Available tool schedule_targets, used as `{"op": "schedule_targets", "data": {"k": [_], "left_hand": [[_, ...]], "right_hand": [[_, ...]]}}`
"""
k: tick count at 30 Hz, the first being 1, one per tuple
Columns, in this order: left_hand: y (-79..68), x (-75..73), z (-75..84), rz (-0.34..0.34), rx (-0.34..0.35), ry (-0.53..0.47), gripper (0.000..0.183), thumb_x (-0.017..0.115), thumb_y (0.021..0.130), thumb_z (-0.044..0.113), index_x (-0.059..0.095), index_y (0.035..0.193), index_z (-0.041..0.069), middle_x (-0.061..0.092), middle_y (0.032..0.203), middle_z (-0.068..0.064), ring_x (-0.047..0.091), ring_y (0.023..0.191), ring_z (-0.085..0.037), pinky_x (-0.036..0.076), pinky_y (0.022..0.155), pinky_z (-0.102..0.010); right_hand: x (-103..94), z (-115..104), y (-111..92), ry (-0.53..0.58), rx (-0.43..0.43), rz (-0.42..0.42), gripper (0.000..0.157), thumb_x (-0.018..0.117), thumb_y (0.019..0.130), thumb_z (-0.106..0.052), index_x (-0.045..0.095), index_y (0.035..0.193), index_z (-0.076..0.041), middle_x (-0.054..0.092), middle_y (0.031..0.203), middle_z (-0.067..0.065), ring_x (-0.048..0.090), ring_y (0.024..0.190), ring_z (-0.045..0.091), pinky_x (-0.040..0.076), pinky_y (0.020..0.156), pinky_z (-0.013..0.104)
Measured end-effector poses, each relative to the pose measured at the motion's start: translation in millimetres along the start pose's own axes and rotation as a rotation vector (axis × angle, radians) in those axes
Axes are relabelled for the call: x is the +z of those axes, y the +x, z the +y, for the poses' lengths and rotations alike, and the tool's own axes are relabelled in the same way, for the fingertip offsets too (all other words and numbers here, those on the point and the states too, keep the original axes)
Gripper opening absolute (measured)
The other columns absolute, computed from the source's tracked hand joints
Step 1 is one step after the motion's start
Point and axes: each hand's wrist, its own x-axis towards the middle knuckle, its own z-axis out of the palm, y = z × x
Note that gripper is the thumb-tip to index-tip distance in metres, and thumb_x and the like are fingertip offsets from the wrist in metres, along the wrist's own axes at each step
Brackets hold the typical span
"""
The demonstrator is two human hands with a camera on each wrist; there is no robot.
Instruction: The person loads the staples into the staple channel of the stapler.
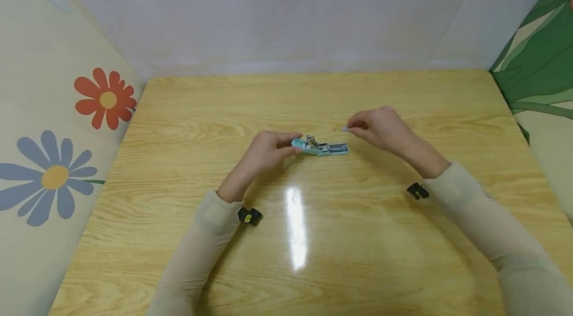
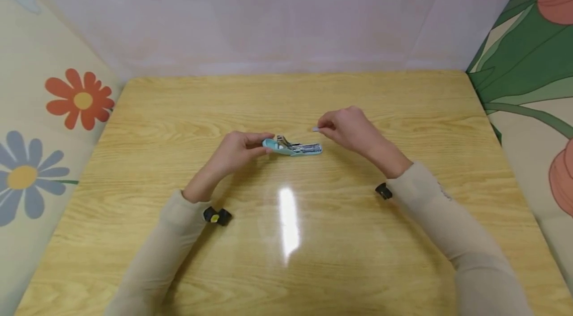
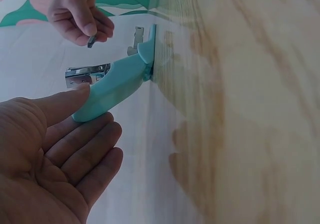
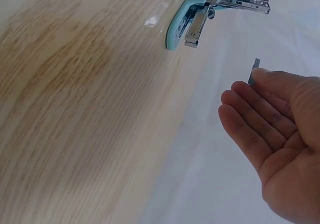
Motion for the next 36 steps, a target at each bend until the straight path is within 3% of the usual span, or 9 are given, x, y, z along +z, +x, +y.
{"op": "schedule_targets", "data": {"k": [18,30,36], "left_hand": [[1.3,-2.1,1.3,-0.020,-0.017,-0.019,0.041,0.073,0.095,0.029,0.067,0.134,0.020,0.072,0.128,-0.005,0.072,0.109,-0.020,0.053,0.067,-0.024],[3.8,0.5,3.3,-0.017,-0.014,0.008,0.039,0.073,0.095,0.030,0.069,0.132,0.020,0.071,0.129,-0.005,0.073,0.104,-0.018,0.051,0.065,-0.026],[2.6,0.2,4.2,-0.014,0.001,0.032,0.039,0.073,0.095,0.030,0.069,0.132,0.019,0.073,0.126,-0.005,0.073,0.108,-0.020,0.054,0.071,-0.026]], "right_hand": [[10.8,-7.0,8.3,-0.010,-0.010,-0.043,0.014,0.073,0.094,-0.015,0.078,0.103,-0.005,0.079,0.098,0.012,0.077,0.084,0.024,0.062,0.076,0.037],[32.3,-1.3,3.4,-0.072,-0.064,-0.113,0.013,0.072,0.095,-0.015,0.078,0.101,-0.006,0.079,0.099,0.009,0.076,0.088,0.024,0.060,0.084,0.041],[37.5,-4.1,2.8,-0.079,-0.082,-0.134,0.011,0.070,0.096,-0.013,0.079,0.097,-0.007,0.079,0.094,0.007,0.075,0.086,0.022,0.060,0.081,0.039]]}}
